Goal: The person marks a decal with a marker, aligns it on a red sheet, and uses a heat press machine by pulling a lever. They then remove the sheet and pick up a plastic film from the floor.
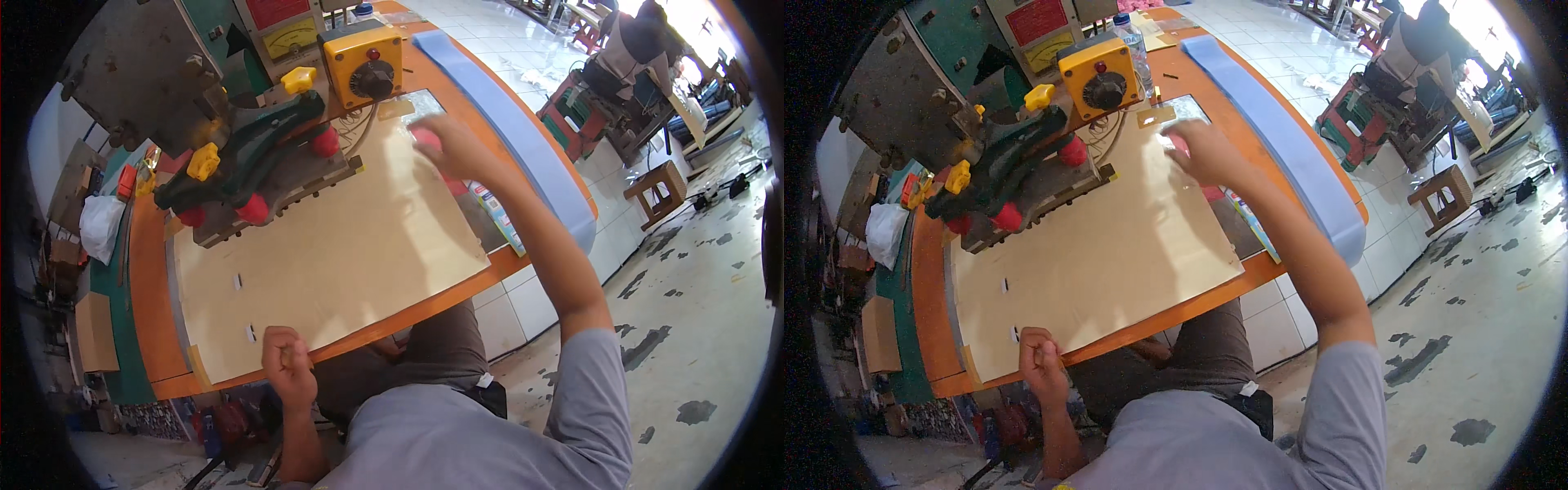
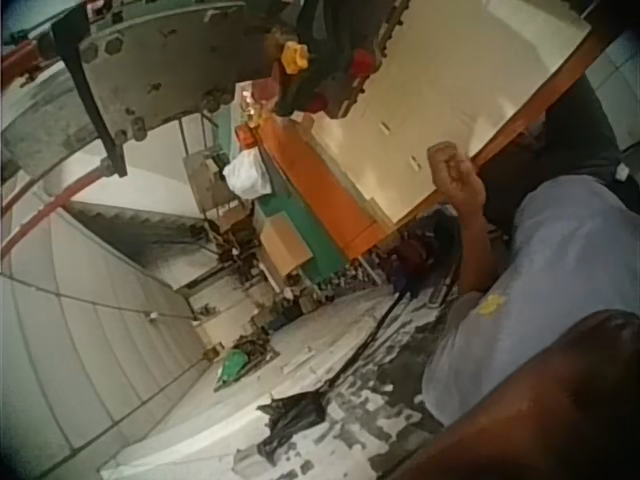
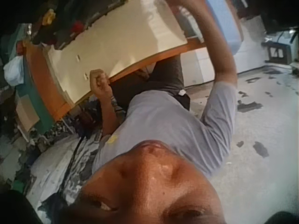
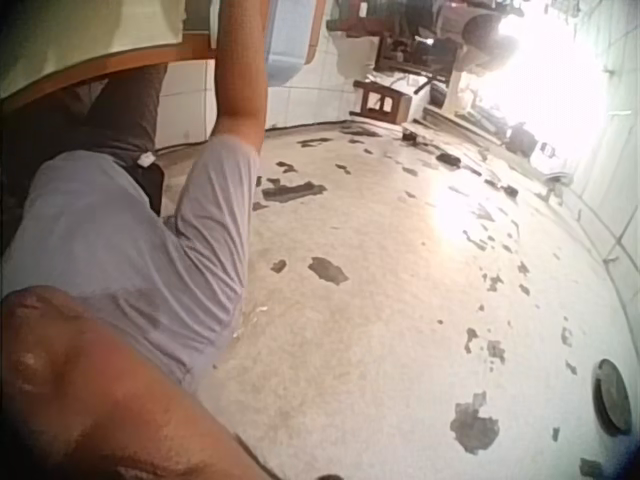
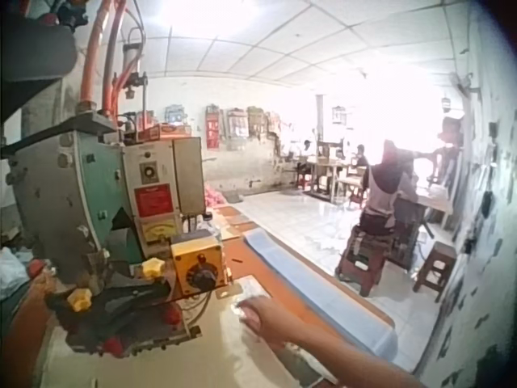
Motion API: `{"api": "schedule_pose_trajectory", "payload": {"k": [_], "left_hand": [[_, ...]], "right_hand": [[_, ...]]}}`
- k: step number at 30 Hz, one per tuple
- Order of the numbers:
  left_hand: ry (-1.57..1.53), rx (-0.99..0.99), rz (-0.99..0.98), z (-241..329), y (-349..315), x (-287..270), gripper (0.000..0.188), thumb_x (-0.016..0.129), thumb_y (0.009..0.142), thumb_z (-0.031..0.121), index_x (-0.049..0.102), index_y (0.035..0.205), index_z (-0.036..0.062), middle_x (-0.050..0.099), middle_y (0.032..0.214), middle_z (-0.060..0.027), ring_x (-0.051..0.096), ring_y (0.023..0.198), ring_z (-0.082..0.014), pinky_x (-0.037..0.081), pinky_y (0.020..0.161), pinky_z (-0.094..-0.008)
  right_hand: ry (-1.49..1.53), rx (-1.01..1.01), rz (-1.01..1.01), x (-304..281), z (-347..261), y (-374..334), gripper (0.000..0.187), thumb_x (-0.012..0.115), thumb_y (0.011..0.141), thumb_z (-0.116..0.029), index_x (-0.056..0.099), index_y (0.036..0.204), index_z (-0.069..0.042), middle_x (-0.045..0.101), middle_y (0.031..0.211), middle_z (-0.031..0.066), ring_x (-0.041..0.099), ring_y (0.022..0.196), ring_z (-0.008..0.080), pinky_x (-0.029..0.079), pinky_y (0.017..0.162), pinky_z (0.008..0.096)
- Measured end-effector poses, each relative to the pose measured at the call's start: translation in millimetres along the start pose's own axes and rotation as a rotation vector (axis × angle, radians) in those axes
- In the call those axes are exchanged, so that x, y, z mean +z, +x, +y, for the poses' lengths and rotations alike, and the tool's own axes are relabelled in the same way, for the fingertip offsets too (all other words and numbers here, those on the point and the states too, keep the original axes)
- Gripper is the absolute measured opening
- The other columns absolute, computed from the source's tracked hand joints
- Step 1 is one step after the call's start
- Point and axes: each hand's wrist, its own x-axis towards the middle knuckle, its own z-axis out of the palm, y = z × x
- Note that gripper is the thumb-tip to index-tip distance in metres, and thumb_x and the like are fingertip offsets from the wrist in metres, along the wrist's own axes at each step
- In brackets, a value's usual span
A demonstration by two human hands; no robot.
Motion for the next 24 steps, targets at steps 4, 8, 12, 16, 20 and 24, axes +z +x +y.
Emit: {"api": "schedule_pose_trajectory", "payload": {"k": [4, 8, 12, 16, 20, 24], "left_hand": [[0.382, 0.155, 0.124, -16.1, 16.7, -5.6, 0.006, 0.062, 0.095, 0.004, 0.061, 0.099, -0.0004, 0.061, 0.098, -0.0145, 0.062, 0.087, -0.0268, 0.051, 0.080, -0.0373], [0.446, 0.216, 0.125, -17.3, 16.9, 4.2, 0.010, 0.064, 0.094, 0.005, 0.062, 0.103, -0.0007, 0.063, 0.099, -0.0169, 0.064, 0.090, -0.0313, 0.052, 0.083, -0.0397], [0.479, 0.207, 0.074, -17.9, 17.3, 6.7, 0.015, 0.065, 0.093, 0.005, 0.065, 0.106, -0.0006, 0.065, 0.101, -0.0185, 0.066, 0.094, -0.0341, 0.053, 0.085, -0.0422], [0.537, 0.208, 0.061, -16.0, 17.1, 4.7, 0.015, 0.061, 0.097, 0.011, 0.064, 0.105, 0.0002, 0.064, 0.101, -0.0160, 0.065, 0.095, -0.0306, 0.054, 0.085, -0.0423], [0.539, 0.211, 0.048, -16.4, 20.1, 10.5, 0.015, 0.062, 0.096, 0.012, 0.064, 0.105, -0.0001, 0.064, 0.102, -0.0161, 0.065, 0.096, -0.0314, 0.054, 0.086, -0.0427], [0.566, 0.183, 0.059, -14.0, 16.4, 4.5, 0.016, 0.062, 0.096, 0.012, 0.064, 0.105, -0.0002, 0.064, 0.102, -0.0164, 0.065, 0.097, -0.0318, 0.053, 0.087, -0.0427]], "right_hand": [[-0.070, -0.022, 0.102, 47.9, 55.2, 76.8, 0.033, 0.072, 0.089, -0.014, 0.071, 0.122, -0.006, 0.073, 0.116, 0.0214, 0.068, 0.112, 0.0406, 0.052, 0.098, 0.0498], [-0.026, 0.057, 0.062, 68.3, 80.2, 105.8, 0.023, 0.073, 0.086, -0.010, 0.074, 0.109, -0.005, 0.076, 0.103, 0.0199, 0.072, 0.100, 0.0406, 0.056, 0.089, 0.0492], [-0.042, 0.044, 0.059, 73.1, 101.9, 117.9, 0.023, 0.075, 0.085, -0.011, 0.073, 0.107, -0.005, 0.075, 0.104, 0.0204, 0.070, 0.101, 0.0409, 0.055, 0.090, 0.0490], [0.074, -0.053, 0.049, 75.7, 89.7, 123.5, 0.023, 0.077, 0.084, -0.013, 0.074, 0.104, -0.004, 0.074, 0.102, 0.0203, 0.068, 0.102, 0.0407, 0.055, 0.090, 0.0486], [0.026, -0.132, 0.020, 78.3, 121.3, 133.5, 0.020, 0.077, 0.084, -0.014, 0.075, 0.100, -0.002, 0.073, 0.100, 0.0204, 0.068, 0.102, 0.0405, 0.055, 0.091, 0.0485], [0.002, -0.158, -0.018, 87.8, 102.1, 137.5, 0.016, 0.076, 0.082, -0.011, 0.075, 0.093, 0.000, 0.073, 0.101, 0.0206, 0.068, 0.102, 0.0411, 0.055, 0.092, 0.0487]]}}
